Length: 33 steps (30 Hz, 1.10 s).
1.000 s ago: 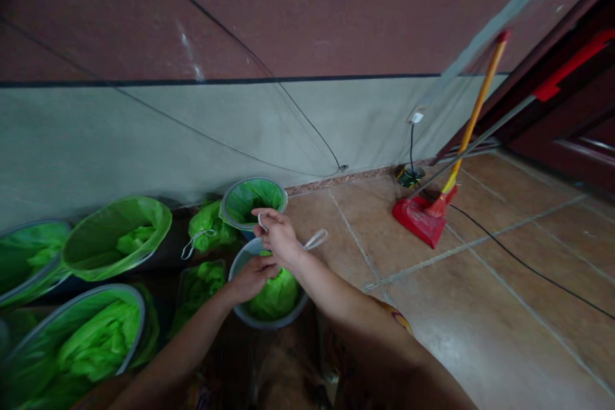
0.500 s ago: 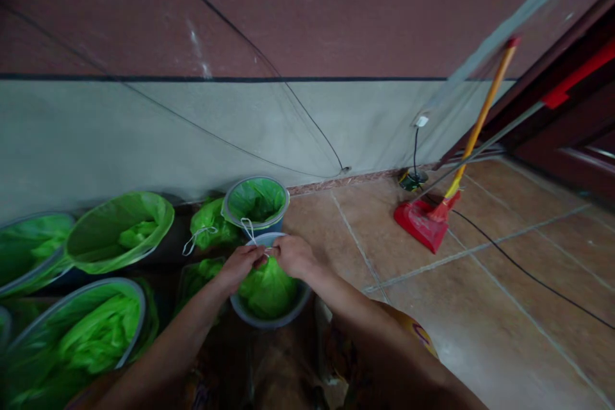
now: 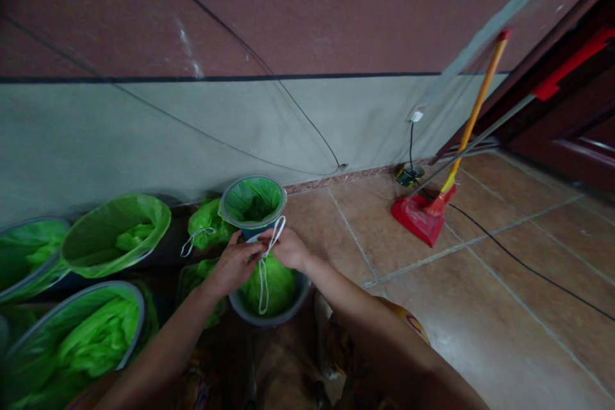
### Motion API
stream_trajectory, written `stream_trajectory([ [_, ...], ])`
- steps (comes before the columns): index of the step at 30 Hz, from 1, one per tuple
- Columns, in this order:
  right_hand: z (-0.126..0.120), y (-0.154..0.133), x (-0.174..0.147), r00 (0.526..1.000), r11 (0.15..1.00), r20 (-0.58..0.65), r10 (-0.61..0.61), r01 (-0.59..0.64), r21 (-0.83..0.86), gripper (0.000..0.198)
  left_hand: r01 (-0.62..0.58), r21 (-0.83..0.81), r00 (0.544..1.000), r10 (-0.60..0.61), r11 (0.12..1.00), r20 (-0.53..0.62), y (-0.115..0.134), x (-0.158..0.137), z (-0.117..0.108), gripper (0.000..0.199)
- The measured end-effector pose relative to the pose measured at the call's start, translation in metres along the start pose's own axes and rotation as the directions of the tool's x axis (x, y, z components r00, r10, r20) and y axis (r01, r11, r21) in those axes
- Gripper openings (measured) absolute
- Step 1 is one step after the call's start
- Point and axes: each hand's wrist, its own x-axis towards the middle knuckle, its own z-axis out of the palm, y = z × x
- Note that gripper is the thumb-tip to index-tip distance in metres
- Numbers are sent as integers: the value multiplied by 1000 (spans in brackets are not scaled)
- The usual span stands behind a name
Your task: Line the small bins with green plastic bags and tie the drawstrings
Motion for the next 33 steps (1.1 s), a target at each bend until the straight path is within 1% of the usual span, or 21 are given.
stream_trajectory([
  [2,6,-1,-1,992,991,81,95,-101,82,21,-73,88,996,77,993,-49,1,-2,2,23],
  [5,8,-9,-5,961,951,97,258,-271,149,17,-128,206,978,158,970,-133,2,-5,7,26],
  [6,7,-12,-7,954,937,105,281,-297,183,15,-138,226,969,178,964,-170,2,-5,9,26],
  [8,3,-17,-9,948,915,142,286,-314,253,12,-150,227,944,208,962,-258,4,-6,13,22],
  [10,-1,-16,-9,943,891,190,272,-322,319,12,-135,206,921,199,969,-334,6,-6,15,18],
  [12,-4,-12,-8,943,874,211,256,-319,367,15,-84,182,907,151,980,-393,6,-6,17,18],
  [14,-6,-7,-7,951,874,188,247,-302,380,15,-33,132,890,89,991,-446,4,-5,18,20],
  [16,-5,-2,-6,963,895,127,238,-268,357,15,-3,53,884,28,999,-467,1,-3,19,19],
  [17,-4,-1,-5,971,911,96,218,-238,337,15,11,9,887,-6,1000,-461,-1,-3,20,19],
  [19,-3,-1,-2,989,955,43,143,-149,256,12,55,-79,900,-84,995,-428,-4,-2,21,18],
  [21,-3,-1,2,998,994,13,57,-58,90,4,118,-167,901,-177,979,-395,-5,-1,23,17],
  [22,-4,-1,3,999,999,21,31,-31,-14,5,150,-215,897,-224,965,-381,-5,-1,24,17],
  [23,-6,-1,4,999,993,38,26,-21,-114,11,180,-265,892,-271,947,-361,-6,-1,25,16],
  [25,-12,1,6,993,962,86,76,-50,-269,19,252,-356,877,-368,900,-308,-7,-2,25,16],
  [28,-26,6,7,976,919,141,167,-102,-382,23,382,-416,857,-484,826,-175,-11,-4,23,16],
  [31,-38,11,6,977,902,139,162,-89,-422,27,461,-386,847,-526,799,-77,-17,-6,21,17],
  [33,-43,14,5,982,879,75,175,-121,-461,30,500,-365,829,-556,786,-61,-20,-7,20,17],
])
